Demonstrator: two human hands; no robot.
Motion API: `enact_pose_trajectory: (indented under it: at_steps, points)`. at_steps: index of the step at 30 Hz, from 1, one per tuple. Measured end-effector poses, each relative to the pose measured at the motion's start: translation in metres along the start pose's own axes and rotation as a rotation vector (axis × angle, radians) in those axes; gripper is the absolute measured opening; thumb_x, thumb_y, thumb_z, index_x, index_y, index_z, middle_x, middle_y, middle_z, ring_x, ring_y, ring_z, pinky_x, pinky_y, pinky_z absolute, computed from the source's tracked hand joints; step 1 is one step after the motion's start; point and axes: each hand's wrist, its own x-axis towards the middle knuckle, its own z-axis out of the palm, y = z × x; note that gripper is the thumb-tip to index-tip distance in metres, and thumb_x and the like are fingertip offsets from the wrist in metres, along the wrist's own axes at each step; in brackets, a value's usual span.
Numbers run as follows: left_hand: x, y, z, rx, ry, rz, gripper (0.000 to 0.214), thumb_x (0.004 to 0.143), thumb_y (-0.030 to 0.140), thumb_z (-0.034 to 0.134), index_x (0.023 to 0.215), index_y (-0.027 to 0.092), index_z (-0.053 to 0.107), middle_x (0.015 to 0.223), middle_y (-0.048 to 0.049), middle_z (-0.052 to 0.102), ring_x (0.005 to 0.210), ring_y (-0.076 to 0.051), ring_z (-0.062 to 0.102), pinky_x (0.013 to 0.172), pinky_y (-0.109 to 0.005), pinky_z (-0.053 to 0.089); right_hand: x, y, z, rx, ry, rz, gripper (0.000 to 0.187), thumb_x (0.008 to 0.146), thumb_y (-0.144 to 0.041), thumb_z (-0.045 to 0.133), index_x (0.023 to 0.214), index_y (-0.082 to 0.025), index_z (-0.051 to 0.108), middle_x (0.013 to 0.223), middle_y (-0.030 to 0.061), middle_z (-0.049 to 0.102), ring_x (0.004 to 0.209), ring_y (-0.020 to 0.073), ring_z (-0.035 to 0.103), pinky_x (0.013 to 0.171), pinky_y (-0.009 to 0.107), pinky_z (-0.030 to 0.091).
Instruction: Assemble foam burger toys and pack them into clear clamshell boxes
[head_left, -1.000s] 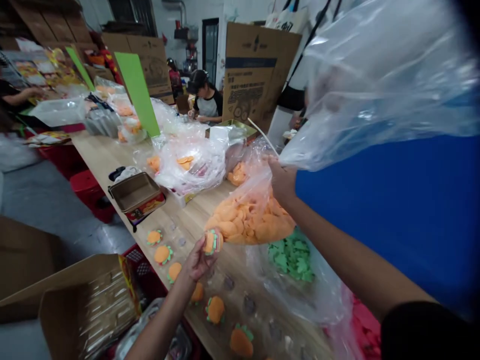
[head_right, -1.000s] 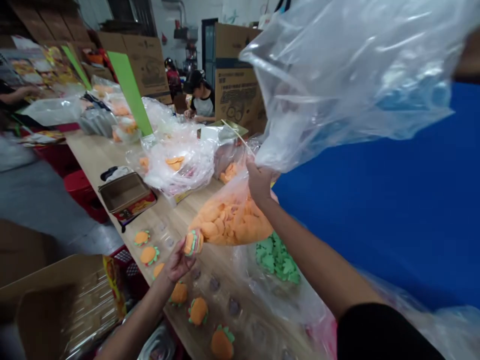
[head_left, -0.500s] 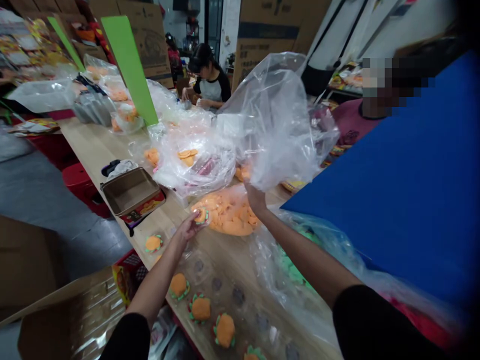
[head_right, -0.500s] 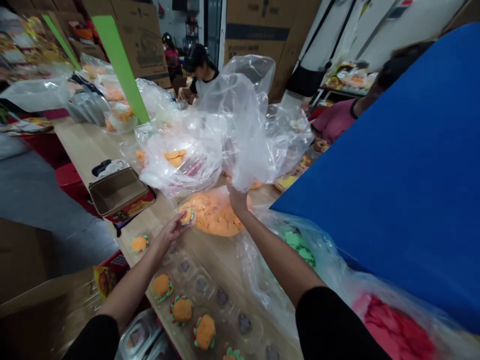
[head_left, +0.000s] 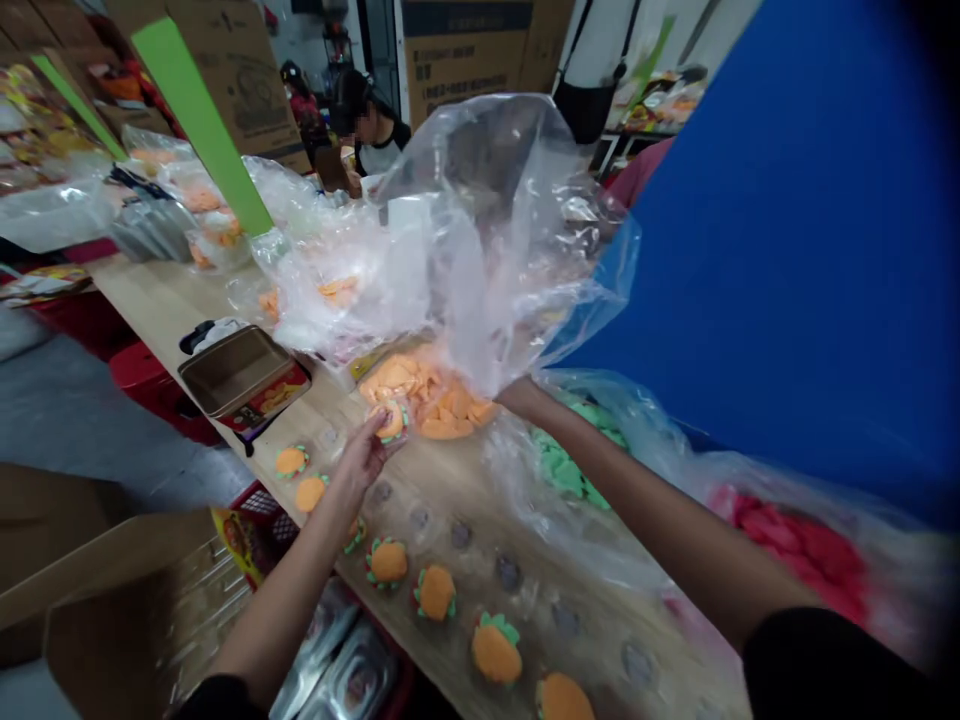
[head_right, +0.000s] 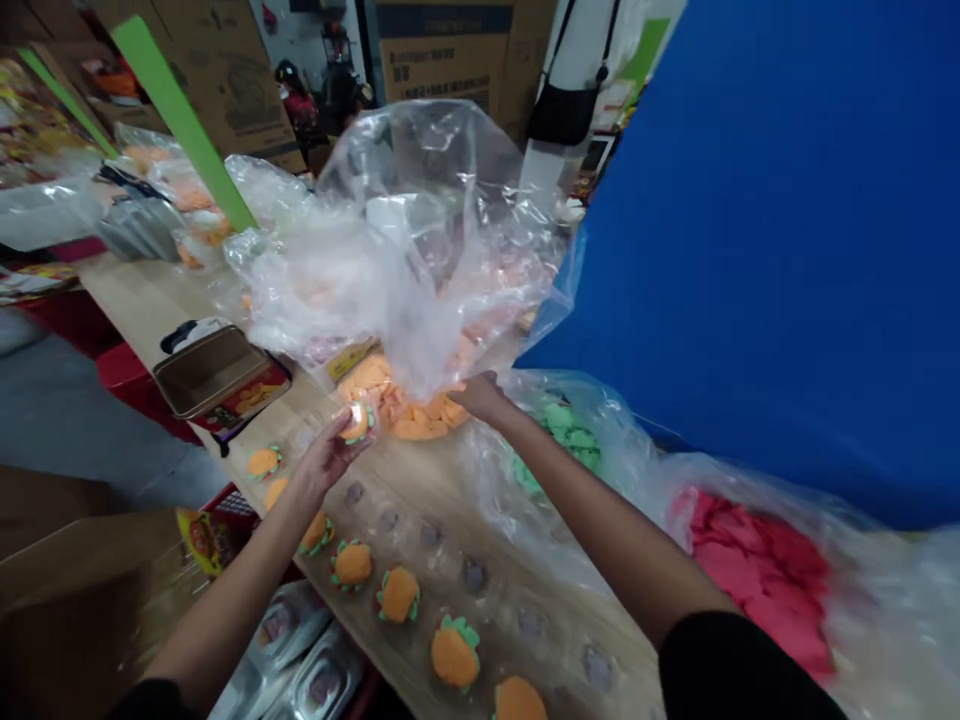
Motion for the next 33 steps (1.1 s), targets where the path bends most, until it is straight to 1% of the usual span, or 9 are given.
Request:
enact_pose_trajectory:
  at_steps: [5, 8, 10, 13, 19, 23, 28, 30, 33]
  points:
    - [-0.078, -0.058, 0.031, 0.089, -0.129, 0.010, 0.016, 0.071, 0.018, 0.061, 0.085, 0.009, 0.058, 0.076, -0.0063, 0.066, 0.064, -0.016, 0.063, 0.064, -0.035, 0.055, -0.092, 0.005, -0.077, -0.273, -0.039, -0.137, 0.034, 0.064, -0.019, 0.059, 0.098, -0.017, 0.057, 0.097, 0.0085, 0.056, 0.095, 0.0232, 0.048, 0.085, 0.039, 0.035]
    - [-0.118, -0.099, 0.048, 0.113, -0.233, 0.029, 0.020, 0.069, 0.018, 0.063, 0.086, 0.010, 0.059, 0.079, -0.0057, 0.066, 0.066, -0.016, 0.063, 0.066, -0.035, 0.055, -0.172, 0.005, -0.127, -0.296, 0.011, -0.207, 0.021, 0.072, -0.024, 0.052, 0.092, -0.018, 0.058, 0.088, 0.0061, 0.055, 0.088, 0.0203, 0.050, 0.079, 0.034, 0.037]
    - [-0.145, -0.130, 0.056, 0.125, -0.308, 0.032, 0.021, 0.067, 0.017, 0.064, 0.086, 0.011, 0.058, 0.079, -0.0046, 0.066, 0.066, -0.015, 0.062, 0.065, -0.035, 0.055, -0.235, 0.009, -0.152, -0.260, 0.076, -0.177, 0.016, 0.076, -0.030, 0.048, 0.083, -0.019, 0.057, 0.080, 0.0038, 0.054, 0.080, 0.0182, 0.050, 0.072, 0.031, 0.038]
    - [-0.194, -0.184, 0.063, 0.164, -0.433, -0.036, 0.021, 0.067, 0.018, 0.064, 0.086, 0.010, 0.058, 0.078, -0.0042, 0.066, 0.064, -0.015, 0.061, 0.064, -0.036, 0.055, -0.333, 0.021, -0.168, -0.143, 0.141, -0.022, 0.021, 0.079, -0.036, 0.043, 0.071, -0.019, 0.052, 0.067, 0.0003, 0.051, 0.066, 0.0148, 0.049, 0.061, 0.027, 0.037]
    - [-0.312, -0.300, 0.054, 0.238, -0.588, -0.300, 0.020, 0.067, 0.018, 0.065, 0.085, 0.011, 0.059, 0.076, -0.0030, 0.065, 0.063, -0.014, 0.061, 0.059, -0.029, 0.054, -0.503, 0.052, -0.162, -0.032, 0.312, 0.136, 0.025, 0.083, -0.038, 0.036, 0.069, -0.021, 0.048, 0.066, -0.0003, 0.050, 0.066, 0.0147, 0.048, 0.061, 0.027, 0.038]
    - [-0.358, -0.348, 0.043, 0.318, -0.562, -0.470, 0.014, 0.069, 0.014, 0.063, 0.082, 0.011, 0.060, 0.077, -0.0035, 0.066, 0.065, -0.014, 0.062, 0.061, -0.026, 0.054, -0.593, 0.099, -0.203, -0.180, 0.594, 0.219, 0.019, 0.082, -0.036, 0.040, 0.077, -0.021, 0.050, 0.077, 0.0025, 0.054, 0.076, 0.0172, 0.050, 0.071, 0.030, 0.039]
    - [-0.374, -0.377, 0.056, 0.406, -0.554, -0.526, 0.010, 0.073, 0.010, 0.056, 0.083, 0.012, 0.060, 0.078, -0.0038, 0.067, 0.065, -0.015, 0.063, 0.060, -0.029, 0.055, -0.668, 0.167, -0.299, -0.417, 1.053, 0.387, 0.026, 0.080, -0.036, 0.039, 0.089, -0.016, 0.053, 0.088, 0.0080, 0.055, 0.085, 0.0199, 0.049, 0.079, 0.033, 0.037]
    - [-0.377, -0.383, 0.066, 0.425, -0.554, -0.506, 0.010, 0.073, 0.009, 0.056, 0.082, 0.012, 0.059, 0.076, -0.0028, 0.067, 0.063, -0.015, 0.063, 0.058, -0.029, 0.055, -0.679, 0.184, -0.336, -0.463, 1.108, 0.496, 0.028, 0.078, -0.034, 0.042, 0.092, -0.014, 0.055, 0.095, 0.0108, 0.054, 0.091, 0.0211, 0.048, 0.084, 0.035, 0.035]
    - [-0.381, -0.390, 0.081, 0.452, -0.562, -0.497, 0.010, 0.073, 0.008, 0.056, 0.082, 0.012, 0.059, 0.076, -0.0030, 0.067, 0.063, -0.016, 0.063, 0.058, -0.031, 0.055, -0.682, 0.200, -0.379, -0.402, 1.065, 0.642, 0.022, 0.072, -0.030, 0.049, 0.082, -0.014, 0.060, 0.088, 0.0099, 0.058, 0.088, 0.0221, 0.050, 0.082, 0.034, 0.035]
